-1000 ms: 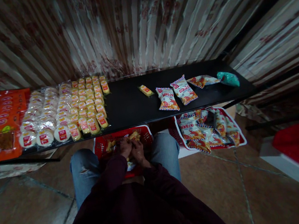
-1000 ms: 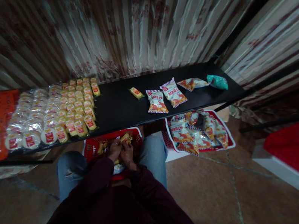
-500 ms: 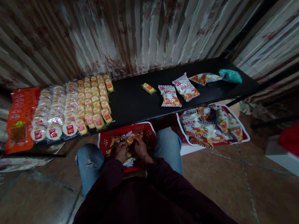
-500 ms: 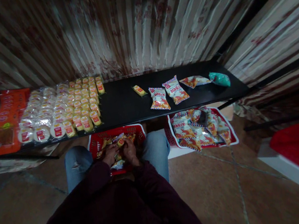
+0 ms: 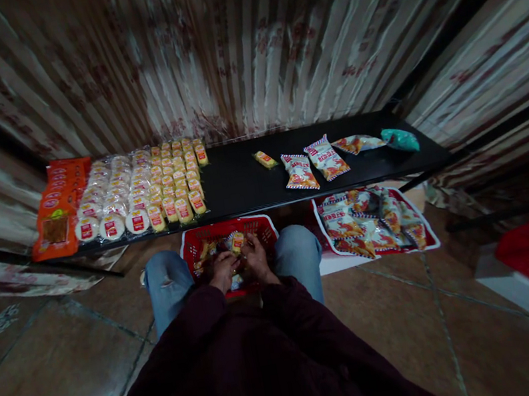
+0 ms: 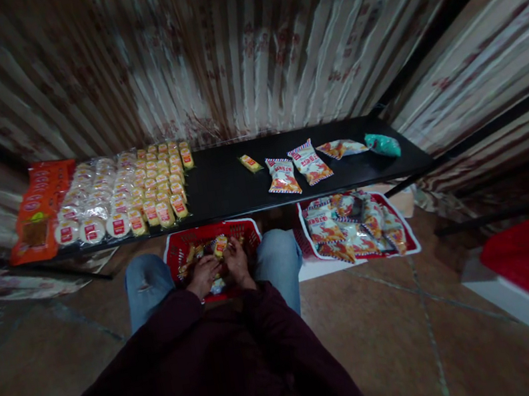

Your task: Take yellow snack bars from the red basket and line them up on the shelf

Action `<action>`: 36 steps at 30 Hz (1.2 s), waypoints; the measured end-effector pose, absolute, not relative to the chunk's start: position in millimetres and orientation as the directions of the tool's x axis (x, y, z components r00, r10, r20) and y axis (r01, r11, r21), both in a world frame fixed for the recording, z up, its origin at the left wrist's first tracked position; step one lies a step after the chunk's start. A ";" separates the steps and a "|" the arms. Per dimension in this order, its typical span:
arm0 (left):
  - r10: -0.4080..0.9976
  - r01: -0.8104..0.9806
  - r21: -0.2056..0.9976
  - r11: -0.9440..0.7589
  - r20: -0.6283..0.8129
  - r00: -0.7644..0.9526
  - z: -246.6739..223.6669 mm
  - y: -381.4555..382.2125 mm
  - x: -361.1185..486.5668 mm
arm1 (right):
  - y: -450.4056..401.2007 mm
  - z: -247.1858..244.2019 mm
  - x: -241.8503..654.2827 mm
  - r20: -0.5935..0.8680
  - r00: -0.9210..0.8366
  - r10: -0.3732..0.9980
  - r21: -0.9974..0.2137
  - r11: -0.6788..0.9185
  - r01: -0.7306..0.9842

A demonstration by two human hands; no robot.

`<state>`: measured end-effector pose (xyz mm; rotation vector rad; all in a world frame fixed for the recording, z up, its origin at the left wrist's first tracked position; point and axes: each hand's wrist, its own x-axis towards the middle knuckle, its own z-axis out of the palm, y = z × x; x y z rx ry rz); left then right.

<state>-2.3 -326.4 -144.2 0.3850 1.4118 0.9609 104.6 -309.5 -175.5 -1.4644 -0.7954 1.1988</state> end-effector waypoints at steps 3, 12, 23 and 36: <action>0.753 -0.375 0.725 0.578 -0.651 -0.099 -138.8 -330.2 -2.4 | -314.2 -170.2 106.2 -0.272 0.223 0.936 -0.952 -0.228 -0.204; 0.757 -0.255 0.774 0.580 -0.627 -0.184 -123.2 -335.9 1.1 | -319.7 -159.6 106.3 -0.304 0.185 0.934 -0.910 -0.227 -0.347; 0.938 0.247 0.922 0.299 -0.236 -0.253 -115.6 -337.1 -1.3 | -324.2 -146.9 101.6 -0.291 0.188 0.938 -0.908 -0.210 -0.362; 0.875 -0.025 0.908 0.419 -0.411 -0.257 -122.1 -337.2 3.5 | -326.0 -144.2 107.4 -0.235 0.147 0.961 -0.945 -0.191 -0.267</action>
